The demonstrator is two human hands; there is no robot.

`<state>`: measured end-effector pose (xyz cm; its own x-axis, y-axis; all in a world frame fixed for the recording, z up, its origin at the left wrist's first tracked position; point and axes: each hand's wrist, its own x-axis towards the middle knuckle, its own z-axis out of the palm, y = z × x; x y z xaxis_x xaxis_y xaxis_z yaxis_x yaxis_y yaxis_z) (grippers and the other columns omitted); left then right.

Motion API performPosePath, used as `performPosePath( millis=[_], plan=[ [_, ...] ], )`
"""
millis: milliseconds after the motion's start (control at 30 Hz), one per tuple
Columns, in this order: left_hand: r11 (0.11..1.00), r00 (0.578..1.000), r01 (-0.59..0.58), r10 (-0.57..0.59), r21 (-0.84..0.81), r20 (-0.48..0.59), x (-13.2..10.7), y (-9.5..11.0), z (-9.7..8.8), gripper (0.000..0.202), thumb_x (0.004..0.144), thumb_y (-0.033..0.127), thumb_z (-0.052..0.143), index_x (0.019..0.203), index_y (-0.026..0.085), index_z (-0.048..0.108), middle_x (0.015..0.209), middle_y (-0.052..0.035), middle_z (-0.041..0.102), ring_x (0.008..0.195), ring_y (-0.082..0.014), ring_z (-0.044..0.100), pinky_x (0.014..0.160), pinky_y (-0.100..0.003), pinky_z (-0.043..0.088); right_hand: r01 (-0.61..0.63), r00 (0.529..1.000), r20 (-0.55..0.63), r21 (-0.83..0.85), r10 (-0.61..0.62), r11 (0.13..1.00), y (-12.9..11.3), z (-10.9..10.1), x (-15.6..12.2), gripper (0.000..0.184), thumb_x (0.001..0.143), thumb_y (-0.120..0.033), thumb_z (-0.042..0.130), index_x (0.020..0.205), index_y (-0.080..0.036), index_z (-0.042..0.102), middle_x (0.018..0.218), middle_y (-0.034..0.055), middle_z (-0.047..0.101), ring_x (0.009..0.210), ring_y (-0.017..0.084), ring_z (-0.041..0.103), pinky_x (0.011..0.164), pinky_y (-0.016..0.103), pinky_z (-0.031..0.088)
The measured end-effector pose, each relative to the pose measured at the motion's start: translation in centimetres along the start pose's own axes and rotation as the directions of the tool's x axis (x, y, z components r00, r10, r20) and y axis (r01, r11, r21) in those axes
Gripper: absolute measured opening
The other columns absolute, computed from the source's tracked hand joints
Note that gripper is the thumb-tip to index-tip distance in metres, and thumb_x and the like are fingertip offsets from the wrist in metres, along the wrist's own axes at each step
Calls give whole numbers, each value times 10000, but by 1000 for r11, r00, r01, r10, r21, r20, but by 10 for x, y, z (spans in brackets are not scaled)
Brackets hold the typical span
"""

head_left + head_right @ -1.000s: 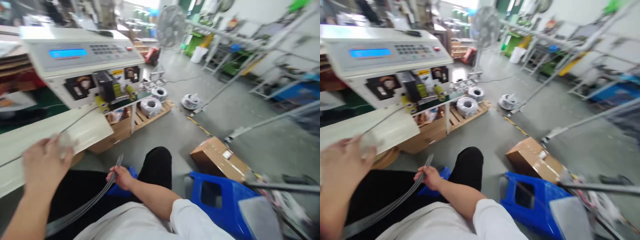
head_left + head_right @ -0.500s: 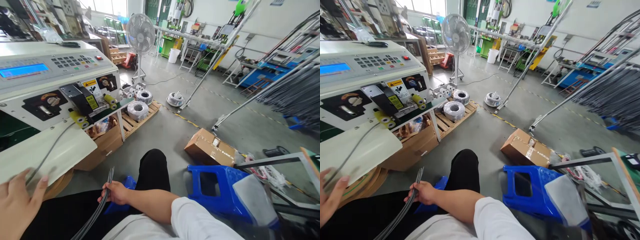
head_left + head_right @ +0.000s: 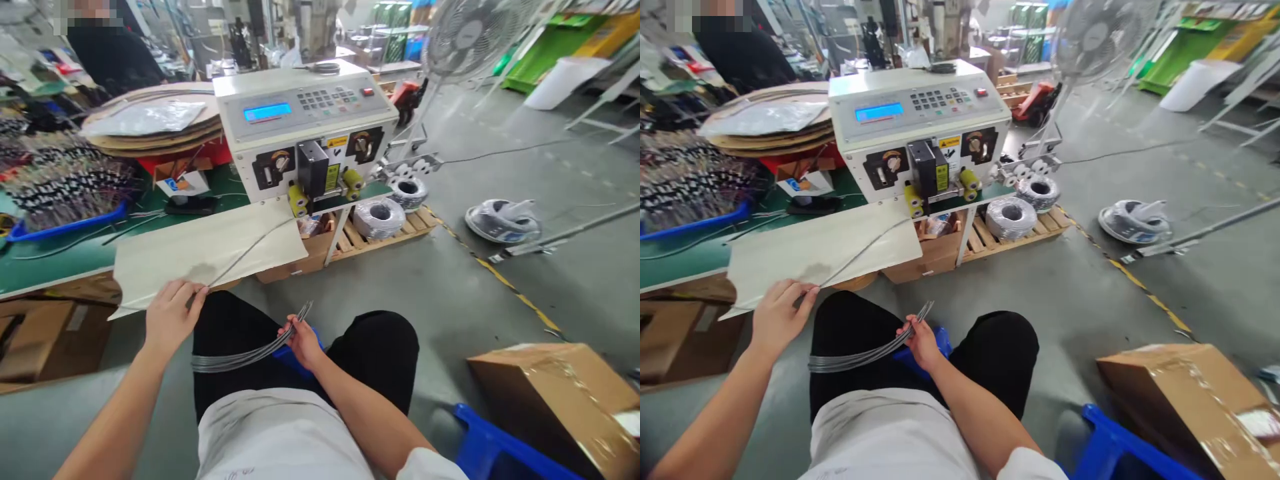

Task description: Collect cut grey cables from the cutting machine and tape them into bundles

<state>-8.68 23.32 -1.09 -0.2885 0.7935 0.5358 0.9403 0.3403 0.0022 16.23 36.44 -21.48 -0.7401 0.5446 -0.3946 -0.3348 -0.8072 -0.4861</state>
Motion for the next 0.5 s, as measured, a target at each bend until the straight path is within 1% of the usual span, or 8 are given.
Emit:
performPosePath(
  millis=[67, 100, 200, 300, 367, 400, 467, 500],
  plan=[
    [997, 997, -70, 71, 29, -42, -23, 1, -8, 73, 919, 268, 581, 917, 206, 618, 879, -35, 658, 857, -192, 600, 803, -301, 451, 13, 1000, 21, 19, -13, 1000, 1, 2, 0, 321, 822, -435, 739, 1030, -210, 647, 741, -34, 652, 777, 175, 696, 814, 359, 537],
    [992, 992, -120, 121, 30, -38, -36, 5, -10, 44, 907, 242, 599, 926, 205, 613, 878, -33, 658, 850, -185, 601, 787, -293, 451, 25, 999, 25, 23, -26, 999, 0, 4, -1, 319, 825, -428, 738, 1039, -207, 652, 735, -34, 653, 774, 174, 696, 820, 363, 540],
    [973, 972, -230, 230, -8, 53, -78, 26, -11, 44, 891, 205, 620, 930, 201, 600, 859, -26, 656, 807, -171, 595, 740, -283, 447, 52, 999, 6, 14, -52, 999, -1, 8, -3, 339, 818, -421, 743, 1052, -190, 662, 784, 0, 704, 839, 199, 714, 851, 385, 546],
    [976, 946, -212, 217, -47, 242, -118, 52, -1, 30, 923, 211, 573, 926, 199, 601, 864, -24, 654, 787, -160, 595, 702, -279, 439, 36, 999, -15, 0, -36, 999, 0, 9, -4, 375, 821, -420, 735, 1102, -184, 657, 996, 72, 754, 965, 226, 715, 880, 397, 544],
    [984, 910, -173, 180, -51, 373, -138, 64, 8, 90, 951, 232, 528, 920, 202, 606, 861, -22, 650, 791, -158, 602, 673, -275, 434, 18, 1000, -23, 4, -18, 1000, 3, 9, -2, 380, 832, -417, 720, 1129, -191, 650, 1111, 93, 742, 1008, 228, 708, 881, 394, 546],
    [987, 892, -154, 160, -49, 423, -146, 67, 11, 118, 962, 244, 508, 920, 203, 610, 859, -23, 648, 798, -160, 606, 663, -275, 433, 14, 999, -30, 8, -14, 1000, 4, 10, -1, 372, 838, -414, 713, 1131, -193, 648, 1130, 95, 738, 1014, 227, 707, 881, 393, 546],
    [991, 875, -119, 131, -54, 466, -156, 70, 14, 162, 976, 264, 477, 921, 205, 618, 865, -29, 649, 814, -171, 615, 654, -283, 437, 22, 998, -54, 6, -21, 1000, 5, 13, -3, 351, 847, -409, 702, 1117, -193, 643, 1104, 89, 745, 993, 220, 711, 871, 390, 548],
    [992, 882, -106, 127, -72, 454, -159, 71, 13, 180, 979, 271, 465, 919, 205, 622, 872, -34, 651, 814, -178, 617, 653, -289, 441, 28, 997, -71, 0, -28, 1000, 5, 15, -6, 344, 850, -413, 699, 1106, -192, 640, 1070, 82, 752, 965, 215, 715, 857, 388, 550]
  ],
)
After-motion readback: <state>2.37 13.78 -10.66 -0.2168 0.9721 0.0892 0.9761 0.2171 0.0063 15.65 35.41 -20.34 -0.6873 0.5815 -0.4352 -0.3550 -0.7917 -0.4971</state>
